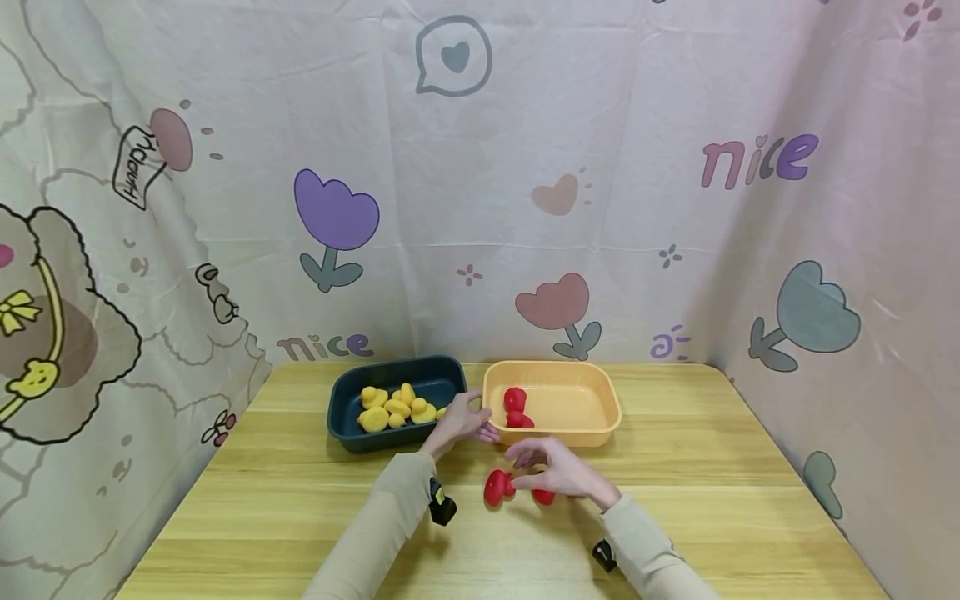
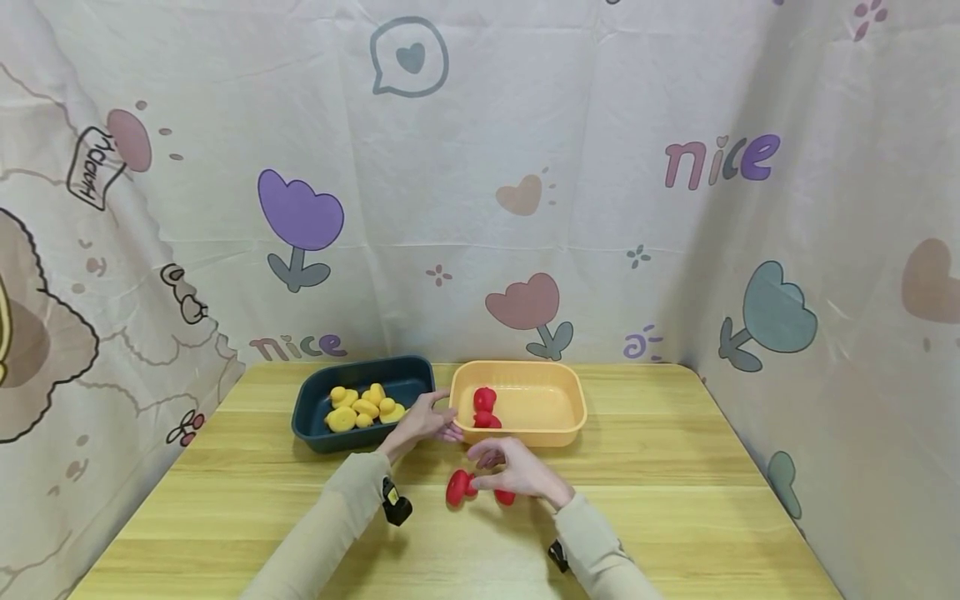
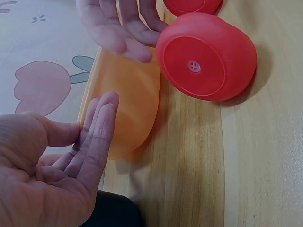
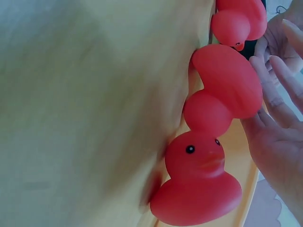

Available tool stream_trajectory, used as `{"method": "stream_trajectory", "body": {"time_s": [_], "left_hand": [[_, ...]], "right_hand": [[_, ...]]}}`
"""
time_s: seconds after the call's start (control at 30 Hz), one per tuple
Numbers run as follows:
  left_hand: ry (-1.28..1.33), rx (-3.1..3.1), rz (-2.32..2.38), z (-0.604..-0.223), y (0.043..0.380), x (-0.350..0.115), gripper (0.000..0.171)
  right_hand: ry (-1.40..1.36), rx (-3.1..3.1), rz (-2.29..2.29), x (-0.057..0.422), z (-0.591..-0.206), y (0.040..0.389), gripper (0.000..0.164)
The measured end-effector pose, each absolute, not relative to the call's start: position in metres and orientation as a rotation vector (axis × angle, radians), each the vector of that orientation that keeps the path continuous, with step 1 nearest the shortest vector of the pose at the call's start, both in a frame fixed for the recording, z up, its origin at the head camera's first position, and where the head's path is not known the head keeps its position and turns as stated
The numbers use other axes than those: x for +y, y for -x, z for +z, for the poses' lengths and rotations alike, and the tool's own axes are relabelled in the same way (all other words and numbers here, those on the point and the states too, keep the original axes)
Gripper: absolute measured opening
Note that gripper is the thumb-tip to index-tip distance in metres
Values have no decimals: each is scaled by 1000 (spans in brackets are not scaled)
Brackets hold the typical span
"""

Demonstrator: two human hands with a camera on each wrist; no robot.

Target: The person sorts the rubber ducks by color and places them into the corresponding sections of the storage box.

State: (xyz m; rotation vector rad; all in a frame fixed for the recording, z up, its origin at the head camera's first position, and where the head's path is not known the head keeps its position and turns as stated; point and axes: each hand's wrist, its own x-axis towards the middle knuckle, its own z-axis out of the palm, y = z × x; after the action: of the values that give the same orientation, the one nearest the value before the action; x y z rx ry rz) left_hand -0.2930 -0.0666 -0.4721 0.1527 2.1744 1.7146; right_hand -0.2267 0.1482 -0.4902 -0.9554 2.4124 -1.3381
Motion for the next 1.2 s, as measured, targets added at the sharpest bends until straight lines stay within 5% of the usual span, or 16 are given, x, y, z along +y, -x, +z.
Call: {"method": "stream_trajectory", "body": {"time_s": [1.2], "left_hand": [[-119,2205,1686,-471,293,-65,58]], "right_hand": [[1072,2528,-1005,124,-493,229,42]]}}
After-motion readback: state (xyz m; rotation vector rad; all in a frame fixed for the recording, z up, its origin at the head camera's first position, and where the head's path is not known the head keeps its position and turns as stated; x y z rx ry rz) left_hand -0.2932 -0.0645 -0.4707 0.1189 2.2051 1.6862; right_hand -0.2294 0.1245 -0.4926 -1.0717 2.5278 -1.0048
